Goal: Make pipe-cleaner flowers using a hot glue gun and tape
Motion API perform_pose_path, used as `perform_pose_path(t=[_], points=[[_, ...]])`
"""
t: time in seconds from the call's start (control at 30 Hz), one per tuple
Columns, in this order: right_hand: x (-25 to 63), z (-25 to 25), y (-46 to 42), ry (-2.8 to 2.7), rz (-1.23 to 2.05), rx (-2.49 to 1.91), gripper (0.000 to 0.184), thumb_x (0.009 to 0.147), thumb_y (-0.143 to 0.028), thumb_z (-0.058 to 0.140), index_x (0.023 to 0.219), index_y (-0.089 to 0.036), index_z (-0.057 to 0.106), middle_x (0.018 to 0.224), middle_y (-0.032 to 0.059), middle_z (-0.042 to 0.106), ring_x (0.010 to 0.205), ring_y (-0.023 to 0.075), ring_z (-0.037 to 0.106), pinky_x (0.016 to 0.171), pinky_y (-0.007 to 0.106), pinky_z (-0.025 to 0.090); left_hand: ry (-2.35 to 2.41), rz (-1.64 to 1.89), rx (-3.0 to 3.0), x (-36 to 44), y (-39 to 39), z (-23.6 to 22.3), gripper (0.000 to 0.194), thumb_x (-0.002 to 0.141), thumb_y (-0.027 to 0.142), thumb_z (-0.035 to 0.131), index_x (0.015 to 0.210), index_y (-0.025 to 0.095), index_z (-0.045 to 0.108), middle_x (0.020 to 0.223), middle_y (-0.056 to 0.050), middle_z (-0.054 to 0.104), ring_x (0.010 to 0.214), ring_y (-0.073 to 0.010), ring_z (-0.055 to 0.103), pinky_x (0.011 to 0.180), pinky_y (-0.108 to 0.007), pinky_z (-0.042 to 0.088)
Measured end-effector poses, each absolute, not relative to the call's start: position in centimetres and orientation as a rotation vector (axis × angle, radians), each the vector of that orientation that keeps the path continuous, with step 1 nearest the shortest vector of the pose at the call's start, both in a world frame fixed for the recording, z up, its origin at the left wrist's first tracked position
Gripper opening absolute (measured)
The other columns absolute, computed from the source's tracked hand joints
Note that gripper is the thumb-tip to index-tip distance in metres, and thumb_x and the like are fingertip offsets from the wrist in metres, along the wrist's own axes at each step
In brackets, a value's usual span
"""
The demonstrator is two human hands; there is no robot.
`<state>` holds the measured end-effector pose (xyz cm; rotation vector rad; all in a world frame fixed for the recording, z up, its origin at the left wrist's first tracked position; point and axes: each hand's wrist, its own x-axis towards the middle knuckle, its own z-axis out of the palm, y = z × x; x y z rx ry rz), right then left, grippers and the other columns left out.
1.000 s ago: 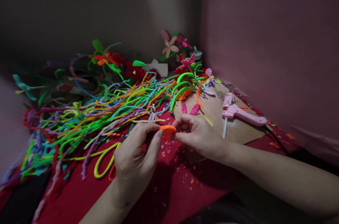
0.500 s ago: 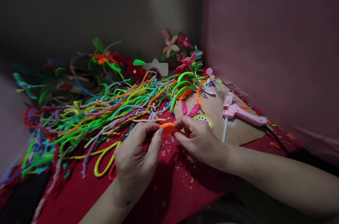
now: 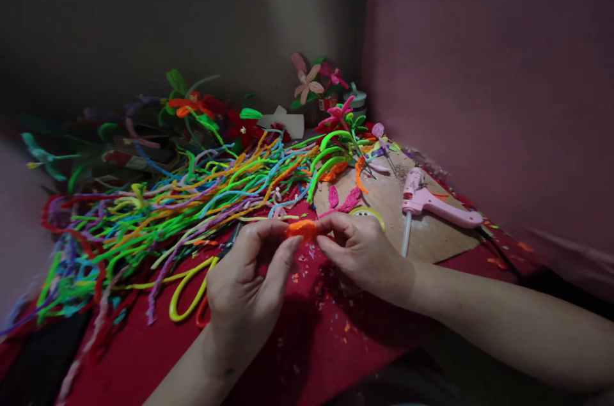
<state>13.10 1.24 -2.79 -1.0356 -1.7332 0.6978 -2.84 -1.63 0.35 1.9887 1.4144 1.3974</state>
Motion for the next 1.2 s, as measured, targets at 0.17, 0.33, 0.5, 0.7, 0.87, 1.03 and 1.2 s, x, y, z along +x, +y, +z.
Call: perform_pose_path(t=[0.17,0.33,0.5,0.7,0.87,1.03,1.2], points=[[13.2,-1.8,2.0,-1.310,1.407,-0.983,0.011,0.070,-0.021,0.064,0.078,-0.014,0.063,0.066,-0.0004,0.065,0.041,0.0037,0.044,0.038,0.017,0.034,1.316,1.574,1.769,-2.9,-1.7,0.9,0.025,0.082,0.018,0.058,0.106,0.023,0.052,0.077,0.004,0.060,0.055,-0.0065,0.058,0.050,-0.017,0.048],[13.9,-1.3,3.0,-0.968,2.021,-0.717,0.013,0.069,-0.023,0.066,0.069,-0.014,0.057,0.060,-0.0008,0.066,0.026,0.0005,0.029,0.028,0.016,0.016,1.443,1.475,1.787,-3.2,-1.1,0.8,0.010,0.084,0.021,0.056,0.094,0.022,0.057,0.073,0.004,0.058,0.054,-0.0061,0.053,0.051,-0.017,0.045],[14.1,-2.4,3.3,-0.908,2.204,-0.552,0.018,0.078,-0.023,0.057,0.067,-0.009,0.063,0.034,-0.0077,0.041,0.027,0.0012,0.025,0.032,0.014,0.021,1.470,1.325,1.942,-3.4,-1.0,0.1,0.009,0.085,0.021,0.054,0.093,0.021,0.059,0.074,0.003,0.060,0.057,-0.0076,0.055,0.057,-0.019,0.045],[14.1,-3.0,3.4,-0.866,2.303,-0.464,0.020,0.080,-0.025,0.056,0.071,-0.009,0.064,0.033,-0.0080,0.036,0.029,0.0020,0.023,0.035,0.014,0.025,1.432,1.300,2.047,-3.3,-0.9,-0.2,0.008,0.086,0.018,0.053,0.091,0.020,0.059,0.074,0.002,0.061,0.064,-0.0090,0.058,0.062,-0.020,0.046],[14.2,-2.9,3.5,-0.833,2.340,-0.407,0.018,0.078,-0.023,0.057,0.071,-0.009,0.064,0.034,-0.0083,0.036,0.029,0.0023,0.023,0.035,0.013,0.027,1.389,1.288,2.130,-3.3,-0.8,-0.5,0.010,0.085,0.014,0.053,0.090,0.020,0.059,0.078,0.002,0.062,0.064,-0.0084,0.058,0.059,-0.019,0.044],[14.2,-2.9,3.5,-0.797,2.360,-0.386,0.014,0.078,-0.021,0.057,0.072,-0.010,0.062,0.039,-0.0084,0.039,0.030,0.0019,0.022,0.035,0.013,0.028,1.362,1.261,2.130,-3.1,-0.8,-0.6,0.010,0.085,0.015,0.053,0.091,0.020,0.059,0.083,0.000,0.064,0.069,-0.0097,0.060,0.059,-0.019,0.044],[14.1,-2.9,3.5,-0.806,2.359,-0.392,0.011,0.076,-0.021,0.060,0.074,-0.010,0.062,0.046,-0.0064,0.049,0.030,0.0010,0.024,0.034,0.014,0.028,1.393,1.234,2.039,-3.0,-1.0,-0.4,0.009,0.085,0.018,0.052,0.090,0.020,0.060,0.082,0.000,0.065,0.070,-0.0117,0.061,0.060,-0.021,0.044]])
